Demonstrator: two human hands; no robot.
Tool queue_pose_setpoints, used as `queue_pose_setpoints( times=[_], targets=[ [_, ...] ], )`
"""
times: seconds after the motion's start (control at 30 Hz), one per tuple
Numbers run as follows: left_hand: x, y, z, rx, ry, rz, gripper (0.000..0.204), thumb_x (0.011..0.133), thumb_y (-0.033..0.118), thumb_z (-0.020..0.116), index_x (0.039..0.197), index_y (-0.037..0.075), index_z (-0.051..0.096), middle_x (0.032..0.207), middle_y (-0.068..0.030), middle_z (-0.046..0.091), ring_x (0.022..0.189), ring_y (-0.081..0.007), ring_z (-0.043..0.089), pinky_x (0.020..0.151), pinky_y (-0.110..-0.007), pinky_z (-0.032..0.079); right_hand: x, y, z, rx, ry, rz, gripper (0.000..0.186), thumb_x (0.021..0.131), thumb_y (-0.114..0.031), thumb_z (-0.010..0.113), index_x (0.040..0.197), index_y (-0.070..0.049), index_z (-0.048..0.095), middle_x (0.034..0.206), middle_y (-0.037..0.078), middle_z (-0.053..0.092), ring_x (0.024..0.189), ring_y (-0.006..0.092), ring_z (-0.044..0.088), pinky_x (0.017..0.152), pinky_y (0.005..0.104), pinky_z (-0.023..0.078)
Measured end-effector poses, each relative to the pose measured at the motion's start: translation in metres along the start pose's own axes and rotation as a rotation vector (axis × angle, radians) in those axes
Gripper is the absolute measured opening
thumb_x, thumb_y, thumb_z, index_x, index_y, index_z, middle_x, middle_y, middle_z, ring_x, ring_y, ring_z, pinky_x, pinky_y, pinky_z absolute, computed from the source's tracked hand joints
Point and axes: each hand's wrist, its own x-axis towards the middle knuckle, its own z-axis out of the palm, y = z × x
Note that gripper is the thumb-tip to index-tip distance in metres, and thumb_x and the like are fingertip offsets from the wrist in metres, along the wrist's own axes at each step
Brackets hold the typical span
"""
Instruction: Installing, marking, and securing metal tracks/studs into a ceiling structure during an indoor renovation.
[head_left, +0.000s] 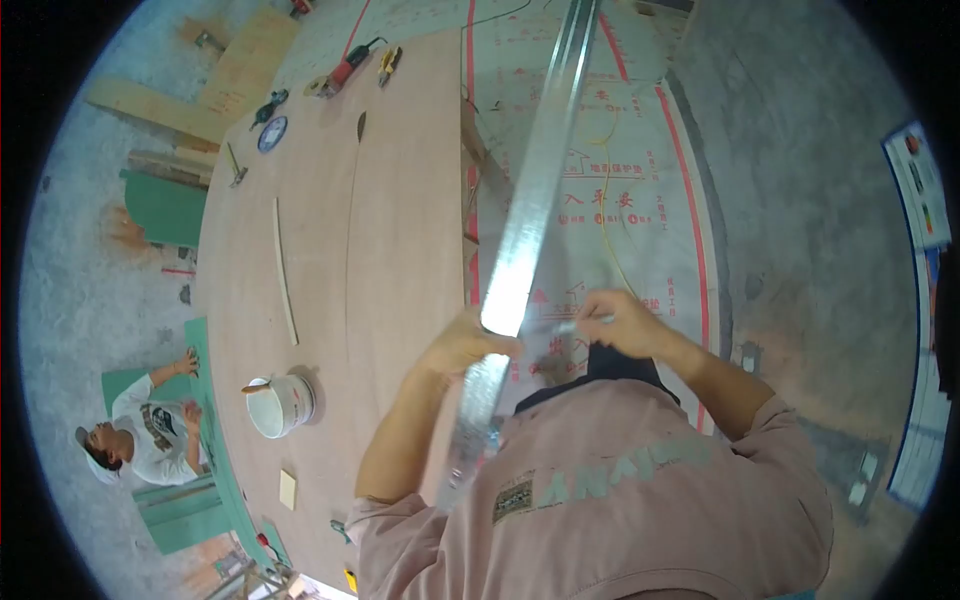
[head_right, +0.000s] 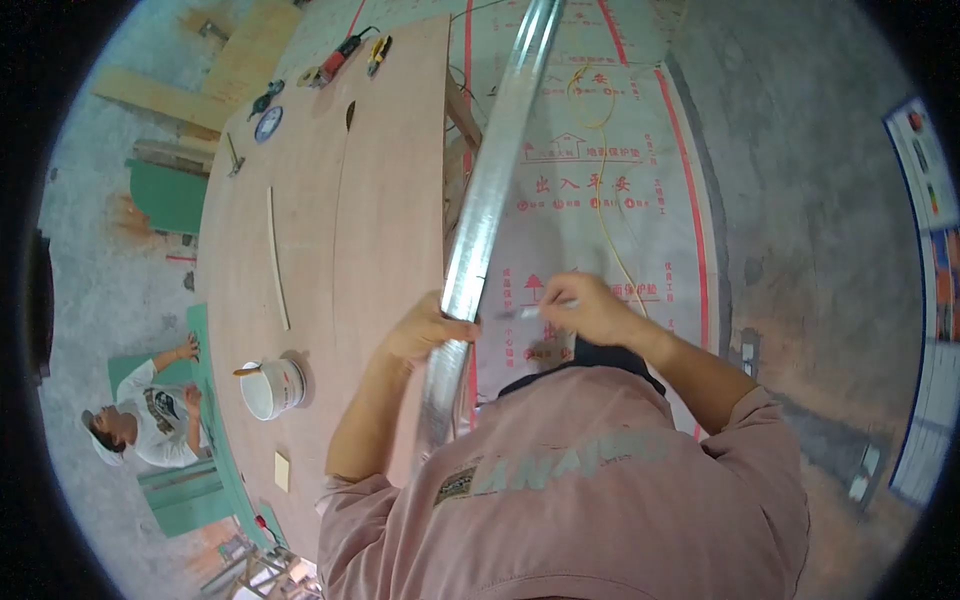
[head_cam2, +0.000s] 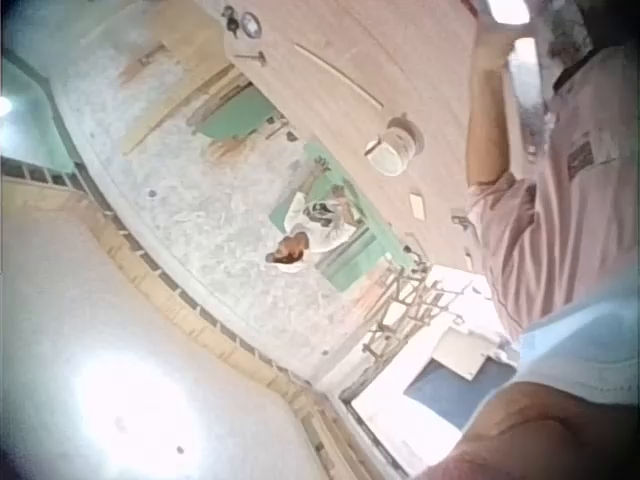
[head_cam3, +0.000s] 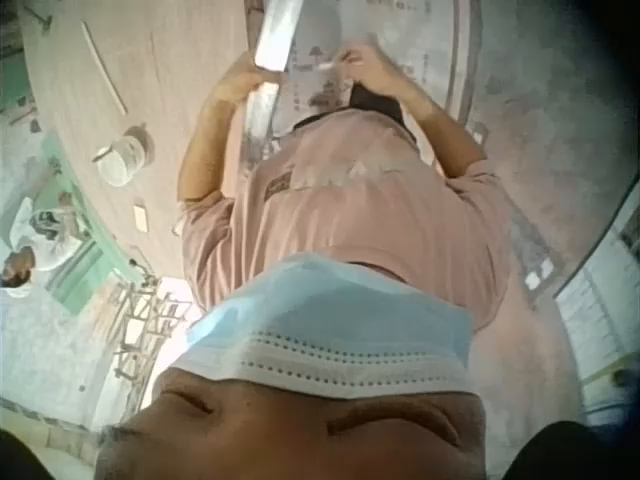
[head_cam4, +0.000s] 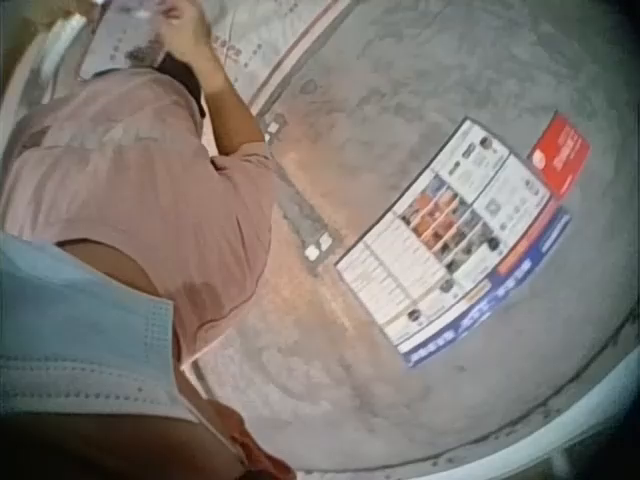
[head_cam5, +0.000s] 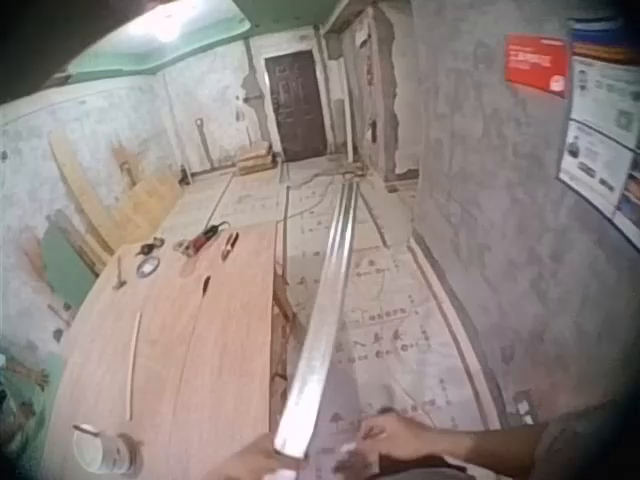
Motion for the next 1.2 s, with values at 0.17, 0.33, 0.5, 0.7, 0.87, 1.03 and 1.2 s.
queue_pose_setpoints(
  times=[0.17, 0.33, 0.5, 0.7, 0.87, 1.03, 1.2],
  targets=[
    [0.086, 0.051, -0.053, 0.090, 0.239, -0.114, 0.037, 0.066, 0.005, 0.081, 0.098, 0.001, 0.064, 0.079, -0.0026, 0.062, 0.072, -0.0126, 0.060, 0.068, -0.029, 0.050, 0.103, 0.033, -0.169, 0.190, 0.337, 0.081, 0.009, 0.091, -0.013, 0.063, 0.095, -0.005, 0.061, 0.076, 0.002, 0.062, 0.064, 0.0074, 0.054, 0.056, 0.0222, 0.042],
    [0.178, 0.048, -0.089, 0.379, 0.583, 0.067, 0.044, 0.064, 0.010, 0.076, 0.102, -0.005, 0.059, 0.079, -0.0086, 0.062, 0.071, -0.0208, 0.060, 0.068, -0.033, 0.050, 0.231, -0.055, -0.240, 0.275, 0.272, -0.016, 0.019, 0.093, -0.013, 0.061, 0.108, -0.002, 0.060, 0.085, 0.003, 0.065, 0.074, 0.0086, 0.058, 0.062, 0.0227, 0.045],
    [0.234, 0.083, -0.088, 0.559, 0.708, -0.015, 0.058, 0.060, 0.014, 0.076, 0.111, -0.008, 0.058, 0.084, -0.0210, 0.065, 0.079, -0.0317, 0.065, 0.074, -0.039, 0.051, 0.371, -0.104, -0.205, 0.064, -0.255, -0.217, 0.015, 0.092, -0.009, 0.061, 0.103, 0.000, 0.062, 0.087, 0.007, 0.066, 0.078, 0.0125, 0.060, 0.067, 0.0268, 0.046],
    [0.296, 0.095, -0.114, 0.648, 0.742, -0.141, 0.066, 0.061, 0.022, 0.074, 0.119, -0.005, 0.056, 0.092, -0.0281, 0.067, 0.090, -0.0431, 0.065, 0.081, -0.048, 0.052, 0.529, -0.090, -0.073, -0.713, -0.440, -0.544, 0.020, 0.085, -0.025, 0.063, 0.091, -0.008, 0.070, 0.092, 0.018, 0.068, 0.088, 0.0360, 0.065, 0.078, 0.0469, 0.050],
    [0.342, 0.129, -0.144, 0.665, 0.846, -0.178, 0.053, 0.066, 0.022, 0.070, 0.112, -0.001, 0.058, 0.096, -0.0275, 0.066, 0.093, -0.0450, 0.064, 0.082, -0.051, 0.052, 0.601, -0.039, 0.006, -1.124, -0.635, -0.543, 0.019, 0.087, -0.027, 0.059, 0.093, -0.012, 0.069, 0.102, 0.012, 0.067, 0.100, 0.0343, 0.063, 0.084, 0.0506, 0.047],
    [0.378, 0.139, -0.182, 0.720, 0.811, -0.022, 0.054, 0.068, 0.020, 0.069, 0.118, 0.005, 0.056, 0.095, -0.0207, 0.067, 0.090, -0.0426, 0.064, 0.081, -0.050, 0.051, 0.629, -0.082, 0.027, -0.773, -0.515, -0.908, 0.035, 0.082, -0.022, 0.066, 0.114, -0.011, 0.061, 0.123, 0.010, 0.058, 0.123, 0.0299, 0.049, 0.100, 0.0540, 0.034],
    [0.411, 0.209, -0.220, 0.651, 0.993, 0.070, 0.058, 0.071, 0.024, 0.075, 0.124, 0.010, 0.057, 0.111, -0.0165, 0.062, 0.103, -0.0358, 0.060, 0.088, -0.048, 0.048, 0.796, -0.190, -0.076, -1.037, -0.303, -0.922, 0.068, 0.075, -0.028, 0.076, 0.133, -0.008, 0.047, 0.138, 0.015, 0.047, 0.130, 0.0338, 0.043, 0.106, 0.0591, 0.027]
  ],
)
